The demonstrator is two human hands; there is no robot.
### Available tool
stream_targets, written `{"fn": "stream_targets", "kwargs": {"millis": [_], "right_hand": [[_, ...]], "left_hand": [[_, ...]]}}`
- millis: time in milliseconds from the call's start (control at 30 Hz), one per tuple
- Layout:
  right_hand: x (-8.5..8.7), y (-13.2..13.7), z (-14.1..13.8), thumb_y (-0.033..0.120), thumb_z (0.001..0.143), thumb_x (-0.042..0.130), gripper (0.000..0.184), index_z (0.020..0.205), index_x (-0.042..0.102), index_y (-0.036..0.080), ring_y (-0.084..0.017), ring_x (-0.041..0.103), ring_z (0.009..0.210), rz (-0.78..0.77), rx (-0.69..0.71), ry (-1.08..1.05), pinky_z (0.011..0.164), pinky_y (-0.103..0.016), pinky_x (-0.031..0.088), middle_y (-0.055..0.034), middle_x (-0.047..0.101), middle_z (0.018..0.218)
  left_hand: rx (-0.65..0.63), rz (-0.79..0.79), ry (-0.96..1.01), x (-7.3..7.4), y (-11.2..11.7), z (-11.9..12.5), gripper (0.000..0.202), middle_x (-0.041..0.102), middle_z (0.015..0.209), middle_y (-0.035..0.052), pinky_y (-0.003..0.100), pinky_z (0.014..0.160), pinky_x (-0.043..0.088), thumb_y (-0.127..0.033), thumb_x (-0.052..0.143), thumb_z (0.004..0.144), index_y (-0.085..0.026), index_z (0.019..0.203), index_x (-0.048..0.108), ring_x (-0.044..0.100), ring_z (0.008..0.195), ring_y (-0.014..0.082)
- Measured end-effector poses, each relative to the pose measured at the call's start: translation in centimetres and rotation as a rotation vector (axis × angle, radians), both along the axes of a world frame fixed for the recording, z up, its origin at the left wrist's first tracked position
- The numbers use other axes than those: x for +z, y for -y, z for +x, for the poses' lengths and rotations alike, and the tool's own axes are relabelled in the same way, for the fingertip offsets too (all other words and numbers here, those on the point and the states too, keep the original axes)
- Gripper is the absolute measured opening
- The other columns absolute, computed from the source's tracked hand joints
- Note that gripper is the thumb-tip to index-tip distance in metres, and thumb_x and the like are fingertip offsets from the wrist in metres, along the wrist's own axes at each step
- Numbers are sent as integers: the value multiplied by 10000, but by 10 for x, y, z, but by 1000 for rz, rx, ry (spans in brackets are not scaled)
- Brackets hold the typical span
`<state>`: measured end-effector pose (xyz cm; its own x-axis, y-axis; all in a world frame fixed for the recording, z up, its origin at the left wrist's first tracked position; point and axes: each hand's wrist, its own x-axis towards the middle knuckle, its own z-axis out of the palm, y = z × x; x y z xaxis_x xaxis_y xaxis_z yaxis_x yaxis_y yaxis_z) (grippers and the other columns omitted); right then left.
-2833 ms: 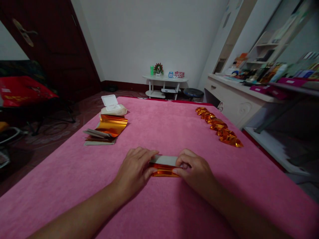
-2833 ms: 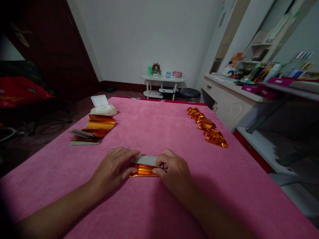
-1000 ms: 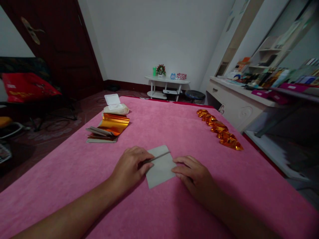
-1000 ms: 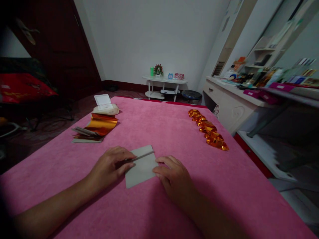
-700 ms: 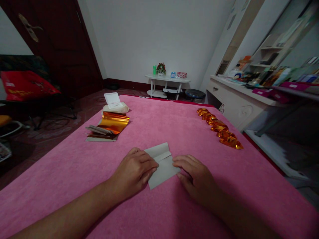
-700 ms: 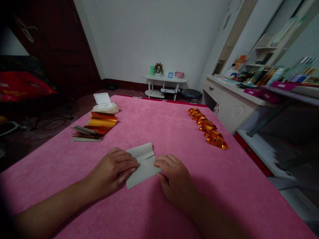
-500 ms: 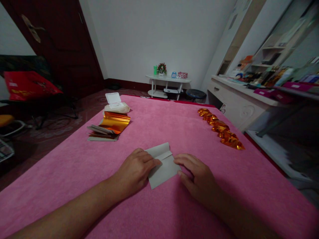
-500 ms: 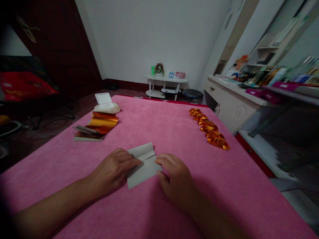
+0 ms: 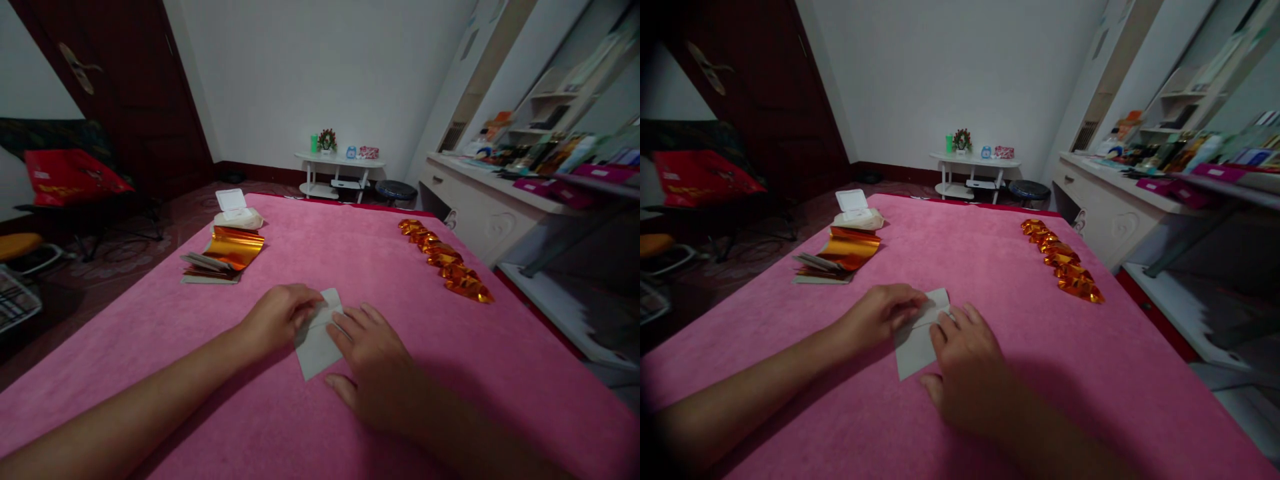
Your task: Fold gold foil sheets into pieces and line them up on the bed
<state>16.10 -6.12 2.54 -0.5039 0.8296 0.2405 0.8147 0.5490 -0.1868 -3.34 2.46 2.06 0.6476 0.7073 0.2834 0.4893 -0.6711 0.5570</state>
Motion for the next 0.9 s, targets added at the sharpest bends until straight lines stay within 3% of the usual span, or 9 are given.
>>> {"fn": "stream_targets", "kwargs": {"millis": [100,267,500,667,767,867,900], "right_hand": [[-4,-1,-7,285,733,635,424,1122,587,125,-308,469,1152,52,-11,35,1098,-502,206,-148,597,1157],[-16,-2,-16,153,773,524,334,1098,592,118,-293,522,1097,179,-31,96,1064,-487,276,-168,614,1109],[-23,-7,-25,102,841,476,216,988,630,138,-267,598,992,301,34,126,952,-470,407,-161,658,1047],[-16,-16,-17,93,859,484,197,976,627,162,-236,606,958,335,144,99,937,-456,410,-108,675,1009],[-13,-18,-2,73,868,440,253,1026,614,166,-222,604,953,308,138,67,940,-448,404,-99,669,1046],[-13,-22,15,43,858,400,326,1074,603,177,-218,594,981,239,119,22,952,-454,394,-91,662,1076],[-14,-23,20,41,851,405,338,1087,601,181,-218,589,995,213,118,1,959,-459,390,-90,658,1088]], "left_hand": [[30,-4,-36,3,-23,9,321,651,905,50,256,684,458,-220,671,708,-171,1024,648,589,789,161],[-99,-280,-69,-1,-48,22,295,667,791,4,211,600,435,-208,676,691,-160,982,664,577,667,123],[-65,-241,-203,3,-52,31,512,673,895,18,228,674,445,-146,712,615,-151,1119,620,588,767,153],[10,-60,-186,5,-40,22,538,626,940,26,251,689,441,-174,744,596,-179,1110,585,566,795,160],[75,141,-174,5,-25,16,361,593,941,42,279,720,425,-222,744,636,-182,972,615,549,857,183],[12,268,-261,3,-8,12,39,598,837,31,307,746,394,-224,654,763,-198,791,653,551,847,186],[-21,288,-300,1,-2,11,74,598,793,28,310,738,390,-216,603,808,-197,759,655,553,813,178]]}}
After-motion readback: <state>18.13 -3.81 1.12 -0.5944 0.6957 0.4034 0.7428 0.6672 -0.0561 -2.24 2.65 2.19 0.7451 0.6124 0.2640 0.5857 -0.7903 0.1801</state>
